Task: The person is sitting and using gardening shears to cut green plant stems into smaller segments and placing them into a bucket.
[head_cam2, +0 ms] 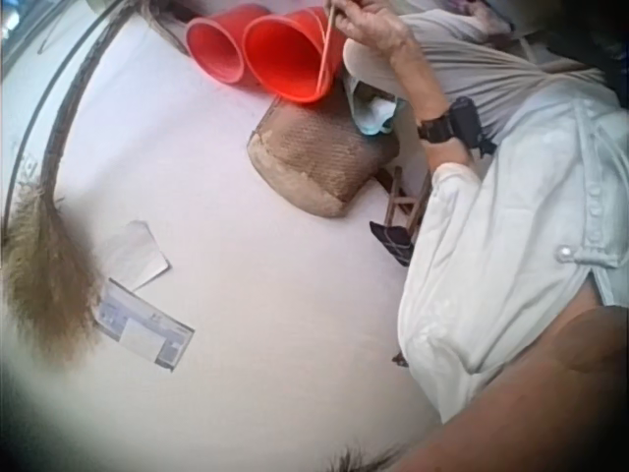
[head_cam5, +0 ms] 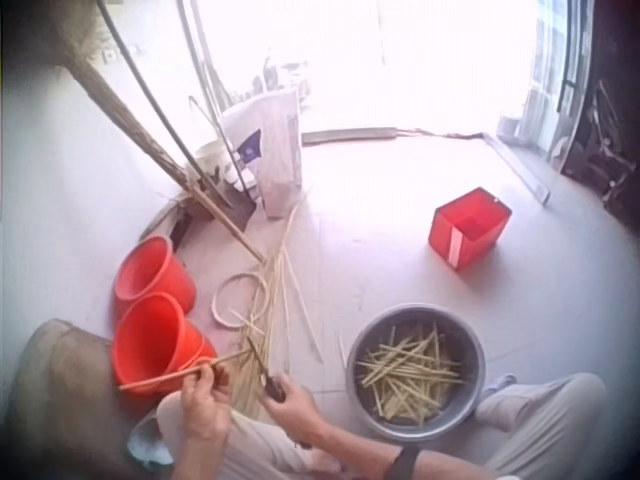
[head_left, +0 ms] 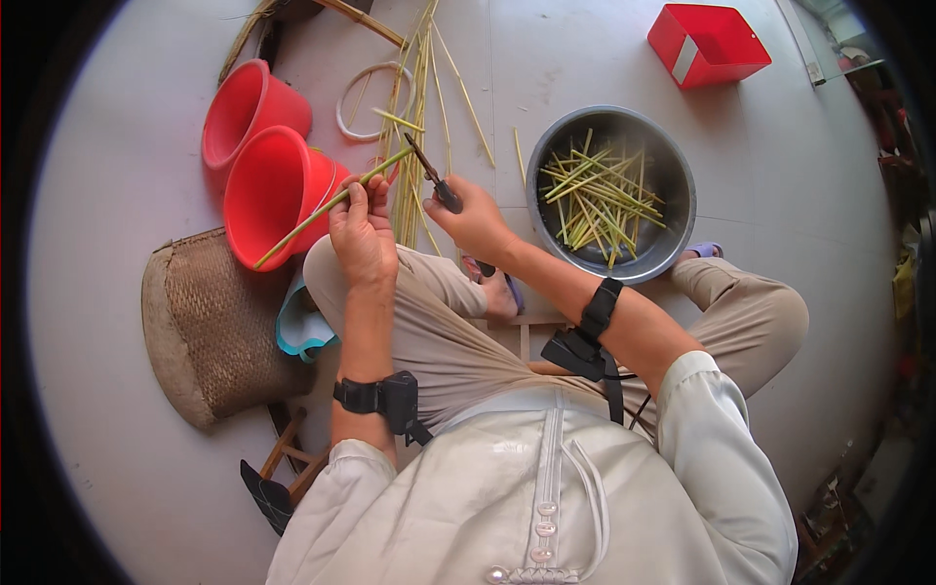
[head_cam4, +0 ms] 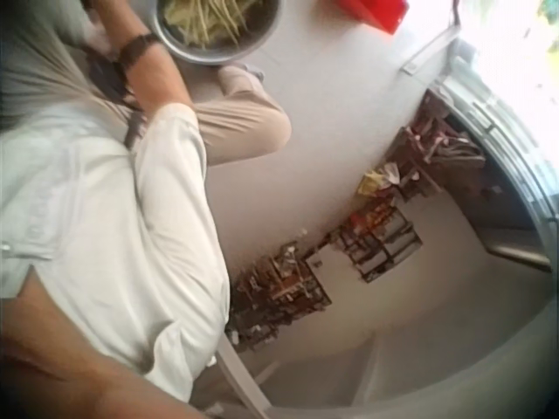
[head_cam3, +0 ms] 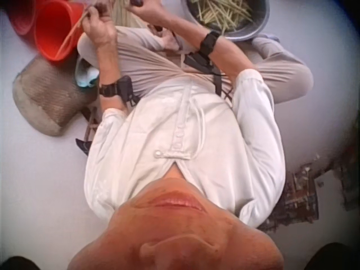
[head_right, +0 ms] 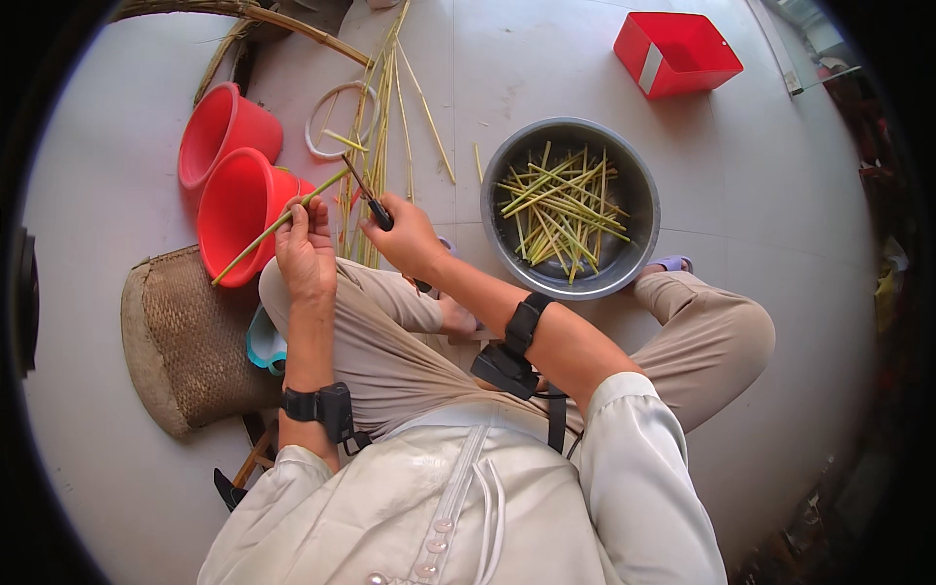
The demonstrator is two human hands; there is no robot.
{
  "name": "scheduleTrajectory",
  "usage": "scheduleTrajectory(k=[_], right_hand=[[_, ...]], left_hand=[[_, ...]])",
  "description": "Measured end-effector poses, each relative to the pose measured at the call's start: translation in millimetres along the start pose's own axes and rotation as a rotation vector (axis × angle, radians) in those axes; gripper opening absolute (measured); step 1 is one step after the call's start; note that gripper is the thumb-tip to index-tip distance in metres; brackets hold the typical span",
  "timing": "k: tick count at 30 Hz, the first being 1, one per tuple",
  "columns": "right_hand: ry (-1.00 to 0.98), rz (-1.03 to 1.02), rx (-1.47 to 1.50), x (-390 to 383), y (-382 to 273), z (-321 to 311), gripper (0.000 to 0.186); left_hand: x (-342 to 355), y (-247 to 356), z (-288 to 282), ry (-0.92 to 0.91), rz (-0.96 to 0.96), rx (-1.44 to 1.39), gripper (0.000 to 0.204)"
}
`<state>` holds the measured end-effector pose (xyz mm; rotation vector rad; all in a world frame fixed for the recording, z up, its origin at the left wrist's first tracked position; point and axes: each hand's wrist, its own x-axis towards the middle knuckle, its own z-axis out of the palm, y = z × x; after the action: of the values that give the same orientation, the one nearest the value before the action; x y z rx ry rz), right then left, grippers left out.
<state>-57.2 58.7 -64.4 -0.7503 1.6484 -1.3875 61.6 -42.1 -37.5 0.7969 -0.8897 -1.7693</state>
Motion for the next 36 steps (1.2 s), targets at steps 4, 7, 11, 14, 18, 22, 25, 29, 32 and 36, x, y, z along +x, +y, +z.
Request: scheduleTrajectory(k=[4, 7, 11, 14, 18, 22, 25, 29, 32, 36], right_hand=[[-0.018, 0.092, 0.117, -5.1, 8.7, -13.9, 0.035], [0.036, 0.311, 0.316, -18.8, 18.2, -44.5, 0.035], [0.267, 0.434, 0.560, -45.0, 28.3, -110.3, 0.027], [0.421, 0.431, 0.682, -68.2, 12.0, -161.6, 0.023], [0.530, 0.330, 0.754, -113.7, -22.3, -230.5, 0.017], [0.575, 0.248, 0.741, -163.0, -32.9, -273.3, 0.016], [0.564, 0.236, 0.791, -180.5, -36.6, -277.6, 0.015], [0.476, 0.228, 0.899, -198.7, -19.4, -291.8, 0.021], [0.457, 0.254, 0.963, -191.9, -15.9, -294.7, 0.023], [0.380, 0.315, 0.964, -171.4, -9.6, -283.6, 0.023]], left_hand=[[-1.3, 4.3, 13.7, 0.057, -0.007, 0.051, 0.013], [-2.3, 9.1, 12.3, -0.009, -0.006, 0.143, 0.013], [-12.8, -7.1, 32.6, -0.206, -0.243, 0.312, 0.015], [-32.6, -37.5, 55.0, -0.467, -0.474, 0.662, 0.016], [-50.7, -111.5, 79.8, -0.701, -0.443, 0.835, 0.020], [-63.5, -155.0, 110.4, -0.870, -0.025, 1.210, 0.035], [-58.7, -140.5, 119.5, -0.822, 0.139, 1.242, 0.045], [-58.9, -46.8, 133.5, -0.714, 0.045, 1.025, 0.041], [-45.8, 17.9, 107.2, -0.557, 0.266, 0.907, 0.038], [-13.6, 63.4, 4.1, -0.035, 0.276, 0.789, 0.025]])
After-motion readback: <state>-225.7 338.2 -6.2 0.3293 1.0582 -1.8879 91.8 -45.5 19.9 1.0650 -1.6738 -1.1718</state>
